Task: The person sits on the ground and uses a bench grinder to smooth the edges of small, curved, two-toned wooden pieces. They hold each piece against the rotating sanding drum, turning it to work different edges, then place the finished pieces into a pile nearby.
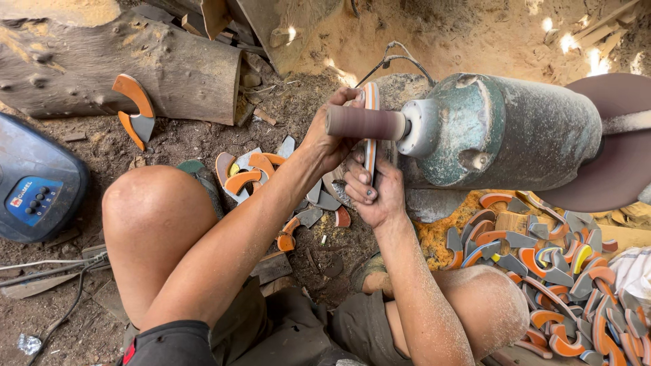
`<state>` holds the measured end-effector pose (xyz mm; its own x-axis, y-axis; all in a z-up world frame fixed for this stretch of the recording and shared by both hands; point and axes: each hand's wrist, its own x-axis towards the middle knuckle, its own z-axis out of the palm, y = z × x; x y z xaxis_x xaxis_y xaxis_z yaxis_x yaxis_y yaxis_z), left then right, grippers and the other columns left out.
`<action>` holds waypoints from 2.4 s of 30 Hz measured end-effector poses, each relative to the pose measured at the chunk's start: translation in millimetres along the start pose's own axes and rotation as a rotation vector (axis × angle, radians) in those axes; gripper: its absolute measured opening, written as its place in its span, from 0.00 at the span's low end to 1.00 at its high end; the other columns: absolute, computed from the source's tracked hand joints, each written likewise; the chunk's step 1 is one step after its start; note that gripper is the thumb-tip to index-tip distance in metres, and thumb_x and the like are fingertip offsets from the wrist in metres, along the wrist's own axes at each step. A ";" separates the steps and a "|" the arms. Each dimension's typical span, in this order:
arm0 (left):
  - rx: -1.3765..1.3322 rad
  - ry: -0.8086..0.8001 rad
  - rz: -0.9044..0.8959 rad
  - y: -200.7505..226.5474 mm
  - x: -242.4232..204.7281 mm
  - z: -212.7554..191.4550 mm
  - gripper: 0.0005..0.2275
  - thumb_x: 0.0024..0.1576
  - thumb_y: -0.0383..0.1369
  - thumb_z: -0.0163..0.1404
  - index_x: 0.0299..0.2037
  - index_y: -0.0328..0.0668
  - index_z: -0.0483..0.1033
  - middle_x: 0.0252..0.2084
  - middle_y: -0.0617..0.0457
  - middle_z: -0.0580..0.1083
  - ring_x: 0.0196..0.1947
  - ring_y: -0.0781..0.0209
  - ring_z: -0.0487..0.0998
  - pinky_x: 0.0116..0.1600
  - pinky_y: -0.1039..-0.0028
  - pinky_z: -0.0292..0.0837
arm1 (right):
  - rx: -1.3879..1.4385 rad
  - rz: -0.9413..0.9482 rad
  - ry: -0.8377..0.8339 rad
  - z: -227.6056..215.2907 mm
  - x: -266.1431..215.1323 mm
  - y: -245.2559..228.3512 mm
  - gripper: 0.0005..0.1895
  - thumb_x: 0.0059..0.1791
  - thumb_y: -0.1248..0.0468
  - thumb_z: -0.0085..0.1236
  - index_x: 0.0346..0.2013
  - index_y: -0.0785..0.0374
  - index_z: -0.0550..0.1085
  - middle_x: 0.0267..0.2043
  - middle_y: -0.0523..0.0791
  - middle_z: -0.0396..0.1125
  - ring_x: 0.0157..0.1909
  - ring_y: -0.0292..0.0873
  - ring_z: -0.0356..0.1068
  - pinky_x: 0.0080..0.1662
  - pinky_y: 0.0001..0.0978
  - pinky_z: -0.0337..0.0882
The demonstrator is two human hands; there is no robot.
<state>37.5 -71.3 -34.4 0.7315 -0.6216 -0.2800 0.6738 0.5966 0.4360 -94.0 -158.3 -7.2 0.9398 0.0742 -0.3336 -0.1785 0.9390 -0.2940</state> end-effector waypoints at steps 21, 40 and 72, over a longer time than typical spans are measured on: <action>0.220 0.001 -0.042 18.0 -79.4 3.9 0.25 0.52 0.24 0.55 0.61 0.54 0.68 0.53 0.47 0.79 0.38 0.58 0.83 0.37 0.68 0.85 | -0.549 -0.075 0.059 -7.6 -53.0 29.7 0.25 0.54 0.47 0.46 0.52 0.66 0.69 0.39 0.48 0.71 0.37 0.41 0.73 0.36 0.33 0.75; 0.255 -0.071 -0.063 -11.5 -81.8 10.1 0.17 0.67 0.35 0.44 0.65 0.43 0.69 0.33 0.57 0.77 0.20 0.72 0.73 0.20 0.80 0.72 | -0.729 -0.387 0.177 11.6 -23.6 28.1 0.22 0.57 0.45 0.49 0.38 0.62 0.69 0.28 0.40 0.62 0.23 0.35 0.62 0.24 0.25 0.62; 0.298 -0.092 -0.050 -5.1 -89.4 16.6 0.12 0.66 0.35 0.47 0.57 0.44 0.77 0.31 0.60 0.76 0.19 0.73 0.69 0.21 0.81 0.69 | -0.775 -0.441 0.095 8.8 -29.3 29.7 0.24 0.57 0.43 0.50 0.38 0.62 0.67 0.31 0.41 0.62 0.25 0.34 0.63 0.26 0.25 0.63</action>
<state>-33.1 -27.2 2.6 0.6767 -0.6977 -0.2352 0.6387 0.3973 0.6590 -124.3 -129.6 1.7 0.9476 -0.3001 -0.1096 0.0144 0.3827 -0.9238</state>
